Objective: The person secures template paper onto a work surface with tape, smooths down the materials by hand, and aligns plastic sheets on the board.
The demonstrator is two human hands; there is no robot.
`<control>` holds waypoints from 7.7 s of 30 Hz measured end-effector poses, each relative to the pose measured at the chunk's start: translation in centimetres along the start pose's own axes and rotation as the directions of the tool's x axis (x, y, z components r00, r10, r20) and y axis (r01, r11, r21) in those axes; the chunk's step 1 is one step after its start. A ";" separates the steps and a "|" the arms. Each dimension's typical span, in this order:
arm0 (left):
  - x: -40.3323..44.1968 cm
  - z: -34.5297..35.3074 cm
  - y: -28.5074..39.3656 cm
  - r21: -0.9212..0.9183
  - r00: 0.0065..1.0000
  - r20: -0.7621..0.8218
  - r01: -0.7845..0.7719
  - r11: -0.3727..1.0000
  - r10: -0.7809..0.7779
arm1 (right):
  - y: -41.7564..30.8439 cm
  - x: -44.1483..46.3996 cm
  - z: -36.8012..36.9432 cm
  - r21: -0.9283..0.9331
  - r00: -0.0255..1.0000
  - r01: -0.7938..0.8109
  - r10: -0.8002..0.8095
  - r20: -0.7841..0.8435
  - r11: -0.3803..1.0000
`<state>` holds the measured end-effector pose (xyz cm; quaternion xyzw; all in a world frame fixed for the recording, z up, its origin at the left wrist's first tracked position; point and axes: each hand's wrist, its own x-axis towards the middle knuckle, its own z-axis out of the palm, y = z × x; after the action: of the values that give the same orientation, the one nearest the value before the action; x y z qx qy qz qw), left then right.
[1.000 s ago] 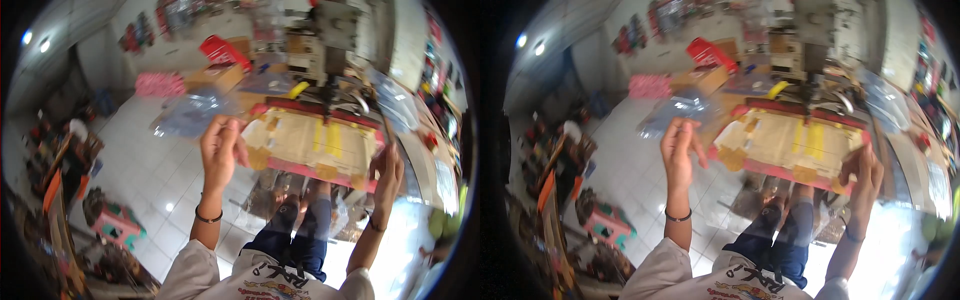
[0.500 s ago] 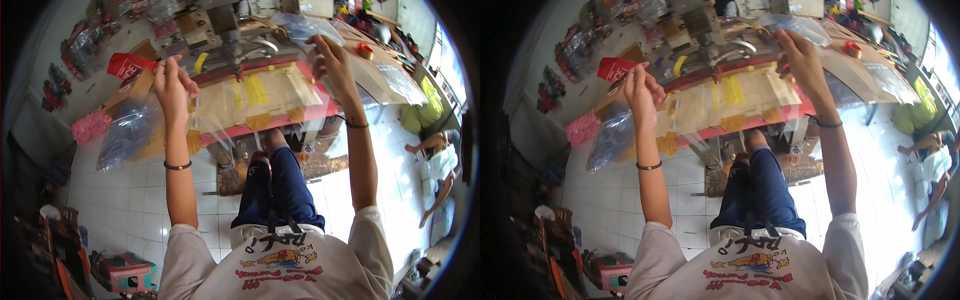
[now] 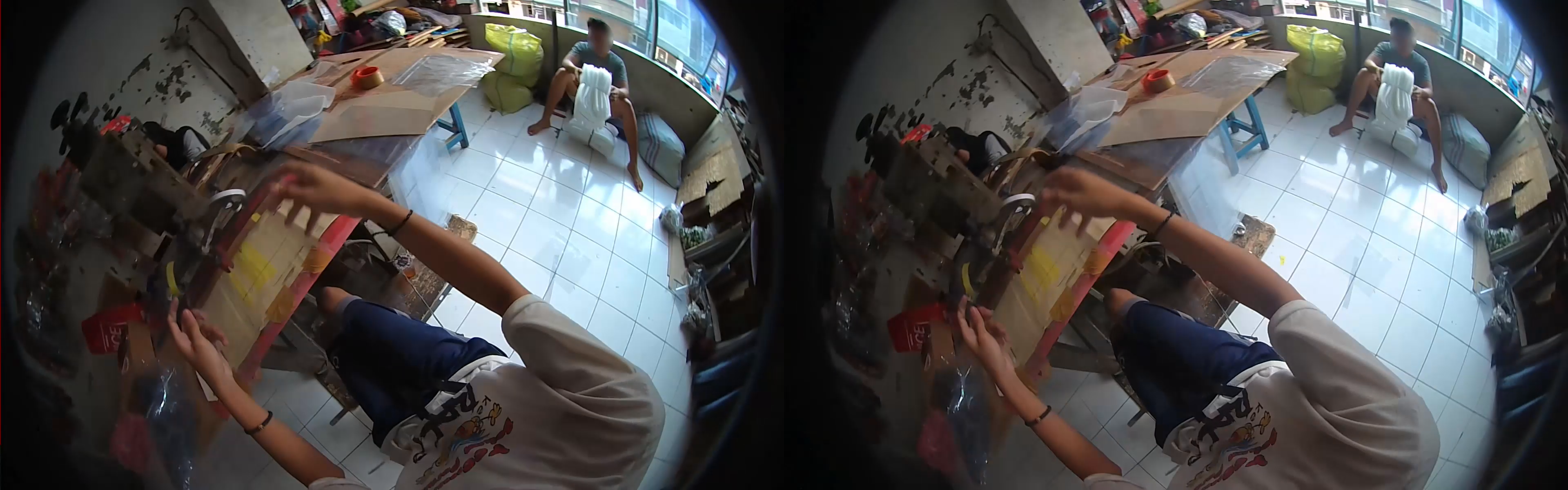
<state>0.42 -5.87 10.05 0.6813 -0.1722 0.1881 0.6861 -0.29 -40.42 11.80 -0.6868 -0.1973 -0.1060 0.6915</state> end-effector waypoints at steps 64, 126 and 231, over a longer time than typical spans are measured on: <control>8.6 -8.4 -13.3 0.976 0.910 0.137 -0.058 0.208 -0.391 | 20.0 15.7 5.7 -0.901 0.939 0.288 0.088 0.331 0.323; 10.1 -11.1 -18.2 0.964 0.988 0.116 -0.086 0.253 -0.102 | 18.2 13.8 7.1 -0.928 0.961 0.250 0.045 0.272 0.276; -29.6 -0.3 -30.7 0.995 0.539 0.084 0.003 0.102 -0.838 | 39.8 -22.2 20.6 -0.788 0.249 0.220 0.748 0.615 0.574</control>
<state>-10.23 -6.33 -31.22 0.9693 -0.0259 -0.2399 0.0462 -6.22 -21.35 -34.09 -0.8498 -0.3544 0.3810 0.0838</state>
